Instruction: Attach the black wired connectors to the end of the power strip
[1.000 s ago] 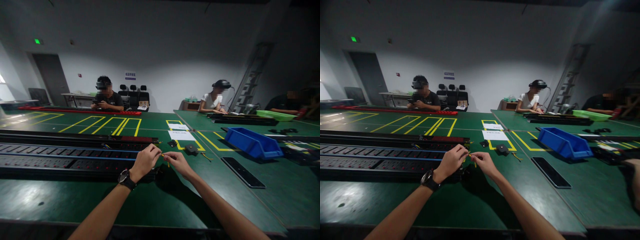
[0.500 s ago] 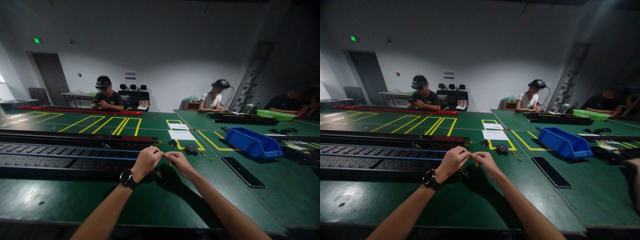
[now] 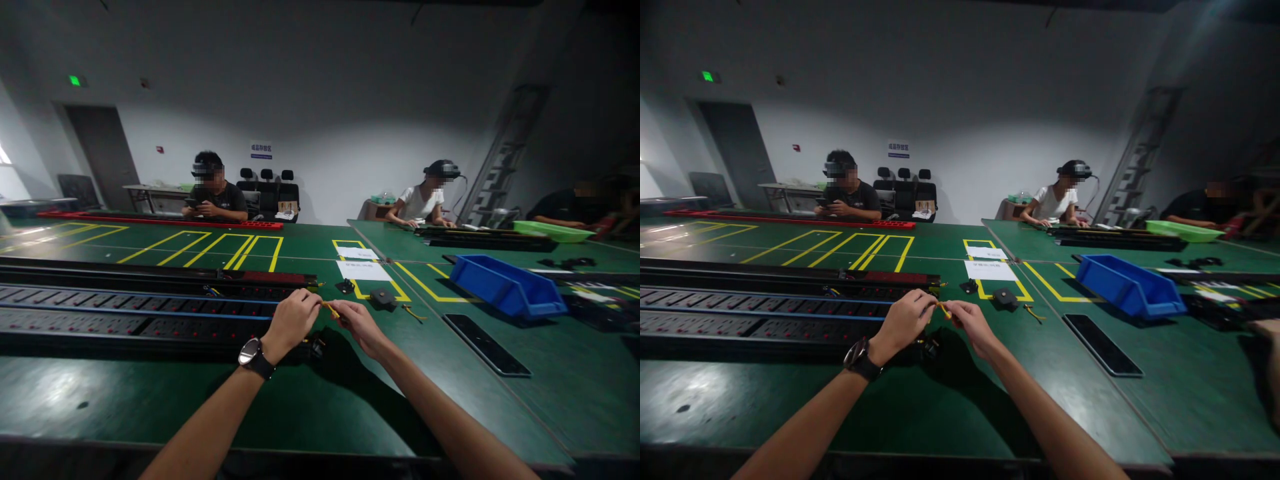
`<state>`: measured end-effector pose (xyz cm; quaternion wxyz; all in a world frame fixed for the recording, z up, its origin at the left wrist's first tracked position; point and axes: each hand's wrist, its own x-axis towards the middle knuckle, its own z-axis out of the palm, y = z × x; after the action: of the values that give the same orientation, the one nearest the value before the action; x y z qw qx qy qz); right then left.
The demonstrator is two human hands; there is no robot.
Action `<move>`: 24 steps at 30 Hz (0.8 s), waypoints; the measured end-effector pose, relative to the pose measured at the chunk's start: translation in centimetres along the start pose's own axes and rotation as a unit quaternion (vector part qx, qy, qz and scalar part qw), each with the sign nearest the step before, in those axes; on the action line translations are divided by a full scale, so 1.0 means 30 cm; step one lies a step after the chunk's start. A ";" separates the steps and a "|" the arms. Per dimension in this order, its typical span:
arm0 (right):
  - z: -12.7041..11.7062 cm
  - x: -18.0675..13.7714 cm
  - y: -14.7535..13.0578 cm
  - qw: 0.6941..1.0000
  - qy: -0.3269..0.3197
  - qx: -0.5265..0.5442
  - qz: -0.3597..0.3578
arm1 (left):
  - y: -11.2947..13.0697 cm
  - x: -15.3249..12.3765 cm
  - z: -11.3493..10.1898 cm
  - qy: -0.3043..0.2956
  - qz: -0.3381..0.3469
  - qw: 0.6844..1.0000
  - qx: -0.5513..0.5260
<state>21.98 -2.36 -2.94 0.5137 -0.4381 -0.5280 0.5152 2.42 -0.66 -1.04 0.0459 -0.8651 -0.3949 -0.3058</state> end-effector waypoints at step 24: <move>-0.033 0.029 0.042 0.996 0.068 0.001 0.050 | -0.036 0.013 -0.032 -0.132 -0.113 0.983 0.051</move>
<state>22.81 -1.30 -4.19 0.5223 -0.4977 -0.4689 0.5096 1.36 0.02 -0.21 0.0020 -0.8442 -0.5078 -0.1715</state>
